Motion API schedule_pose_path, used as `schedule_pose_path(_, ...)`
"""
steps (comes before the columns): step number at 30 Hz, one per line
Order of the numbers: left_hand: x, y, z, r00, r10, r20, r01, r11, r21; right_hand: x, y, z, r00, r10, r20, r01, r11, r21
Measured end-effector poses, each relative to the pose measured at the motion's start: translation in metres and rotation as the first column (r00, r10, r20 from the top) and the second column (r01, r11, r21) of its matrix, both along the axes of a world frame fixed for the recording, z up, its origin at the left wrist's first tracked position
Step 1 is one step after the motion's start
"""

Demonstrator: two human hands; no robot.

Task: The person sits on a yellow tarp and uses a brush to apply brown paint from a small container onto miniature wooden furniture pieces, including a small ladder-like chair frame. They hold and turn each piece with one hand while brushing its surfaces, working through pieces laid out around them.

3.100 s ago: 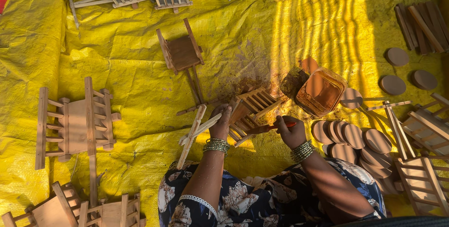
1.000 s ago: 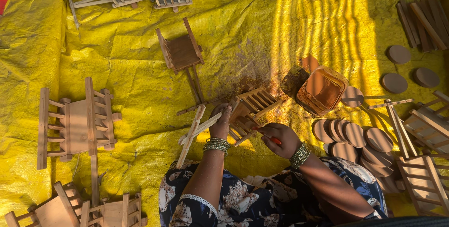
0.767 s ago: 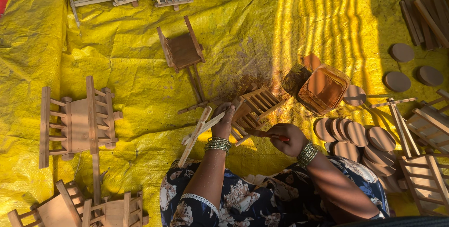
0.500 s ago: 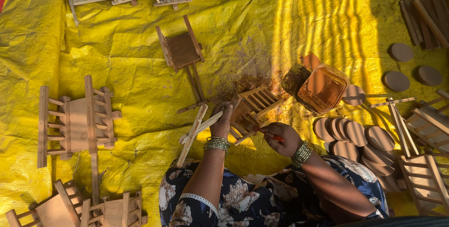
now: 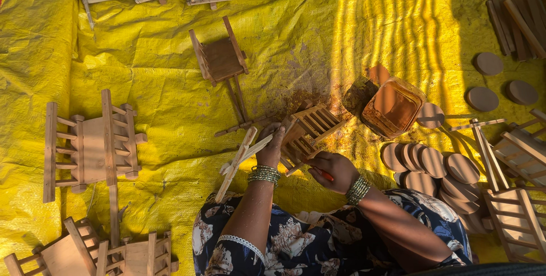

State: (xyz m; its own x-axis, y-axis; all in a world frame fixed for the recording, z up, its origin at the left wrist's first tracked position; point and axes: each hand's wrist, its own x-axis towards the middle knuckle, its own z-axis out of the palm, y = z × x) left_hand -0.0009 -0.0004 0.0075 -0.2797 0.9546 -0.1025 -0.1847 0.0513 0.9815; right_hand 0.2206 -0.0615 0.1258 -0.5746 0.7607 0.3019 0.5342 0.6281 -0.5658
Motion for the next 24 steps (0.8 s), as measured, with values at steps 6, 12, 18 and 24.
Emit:
schedule_pose_path(6, 0.002, 0.002, -0.004, 0.991, 0.011, 0.136, -0.014, 1.000, 0.025, -0.007, -0.009, 0.006, 0.967, -0.060, 0.248, 0.099, 0.984, -0.147)
schedule_pose_path(12, 0.000, 0.001, -0.003, 1.000, -0.026, -0.002, 0.026, 0.999, -0.034, 0.000, -0.017, 0.016, 0.983, -0.182, 0.018, 0.183, 0.977, -0.110)
schedule_pose_path(18, 0.000, 0.001, -0.005, 0.995, 0.000, 0.097, -0.001, 1.000, 0.011, -0.013, -0.009, 0.008, 0.985, -0.169, 0.039, 0.173, 0.956, -0.236)
schedule_pose_path(24, 0.000, 0.003, -0.009, 1.000, -0.014, 0.002, 0.014, 1.000, 0.014, 0.022, -0.006, -0.006, 0.941, -0.322, -0.102, 0.287, 0.923, -0.257)
